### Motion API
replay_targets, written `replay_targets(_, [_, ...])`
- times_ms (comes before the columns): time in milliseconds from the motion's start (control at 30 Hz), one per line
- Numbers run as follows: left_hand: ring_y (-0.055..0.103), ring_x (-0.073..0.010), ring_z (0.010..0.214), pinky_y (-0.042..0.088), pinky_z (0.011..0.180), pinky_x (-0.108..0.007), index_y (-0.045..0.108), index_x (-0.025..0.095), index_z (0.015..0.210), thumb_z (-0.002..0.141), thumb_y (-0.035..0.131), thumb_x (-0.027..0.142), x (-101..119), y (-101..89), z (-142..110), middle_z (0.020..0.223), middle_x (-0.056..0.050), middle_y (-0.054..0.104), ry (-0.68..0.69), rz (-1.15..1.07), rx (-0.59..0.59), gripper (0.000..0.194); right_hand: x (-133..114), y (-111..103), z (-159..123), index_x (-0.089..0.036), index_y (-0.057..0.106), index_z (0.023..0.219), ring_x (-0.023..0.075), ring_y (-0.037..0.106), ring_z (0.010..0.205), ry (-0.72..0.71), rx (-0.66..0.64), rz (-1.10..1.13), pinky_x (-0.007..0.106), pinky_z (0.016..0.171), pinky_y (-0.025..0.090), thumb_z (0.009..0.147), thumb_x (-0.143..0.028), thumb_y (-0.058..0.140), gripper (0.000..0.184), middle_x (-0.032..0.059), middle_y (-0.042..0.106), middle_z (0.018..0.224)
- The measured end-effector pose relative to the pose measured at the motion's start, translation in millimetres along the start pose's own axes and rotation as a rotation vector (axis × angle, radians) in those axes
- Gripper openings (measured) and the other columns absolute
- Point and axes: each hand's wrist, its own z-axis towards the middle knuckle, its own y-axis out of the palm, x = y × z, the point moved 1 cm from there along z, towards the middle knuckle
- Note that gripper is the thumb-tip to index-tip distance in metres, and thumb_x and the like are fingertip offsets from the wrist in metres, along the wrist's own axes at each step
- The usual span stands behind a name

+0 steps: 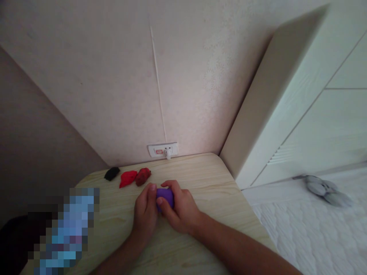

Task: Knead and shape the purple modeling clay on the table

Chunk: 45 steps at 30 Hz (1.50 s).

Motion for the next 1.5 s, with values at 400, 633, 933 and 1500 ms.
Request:
replay_targets(400, [0.047, -0.0123, 0.042, 0.036, 0.040, -0.023, 0.059, 0.018, 0.078, 0.092, 0.042, 0.069, -9, 0.8, 2, 0.052, 0.004, 0.053, -0.145, -0.191, -0.002, 0.055, 6, -2, -1, -0.020, 0.058, 0.112, 0.0143, 0.065, 0.064, -0.210, 0.208, -0.043, 0.023, 0.059, 0.051, 0.094, -0.027, 0.062, 0.020, 0.0040, 0.071, 0.083])
replay_targets(633, [0.042, -0.0102, 0.040, 0.033, 0.042, -0.023, 0.049, 0.020, 0.059, 0.093, 0.046, 0.065, -10, 1.1, 2, 0.043, 0.005, 0.045, -0.098, -0.112, -0.015, 0.056, 12, -3, 2, -0.020, 0.059, 0.108, 0.0130, 0.061, 0.063, -0.118, 0.241, 0.015, 0.022, 0.057, 0.050, 0.094, -0.028, 0.062, 0.016, 0.0021, 0.068, 0.081])
replay_targets(933, [0.037, -0.0098, 0.042, 0.029, 0.041, -0.022, 0.049, 0.019, 0.061, 0.091, 0.044, 0.070, -8, 0.4, 4, 0.045, 0.005, 0.041, -0.130, -0.292, -0.053, 0.059, 14, 0, 0, -0.021, 0.058, 0.110, 0.0132, 0.059, 0.063, -0.007, 0.239, 0.131, 0.023, 0.057, 0.047, 0.096, -0.034, 0.061, 0.020, 0.0009, 0.065, 0.079])
replay_targets(1500, [0.064, -0.0178, 0.082, 0.050, 0.074, -0.026, 0.064, 0.019, 0.096, 0.091, 0.063, 0.045, -6, 1.1, 10, 0.088, -0.003, 0.069, 0.043, -0.232, -0.125, 0.026, 15, -9, 9, -0.024, 0.053, 0.140, 0.0192, 0.068, 0.090, -0.092, 0.096, 0.064, 0.031, 0.077, 0.056, 0.096, -0.027, 0.060, 0.045, 0.0093, 0.070, 0.115])
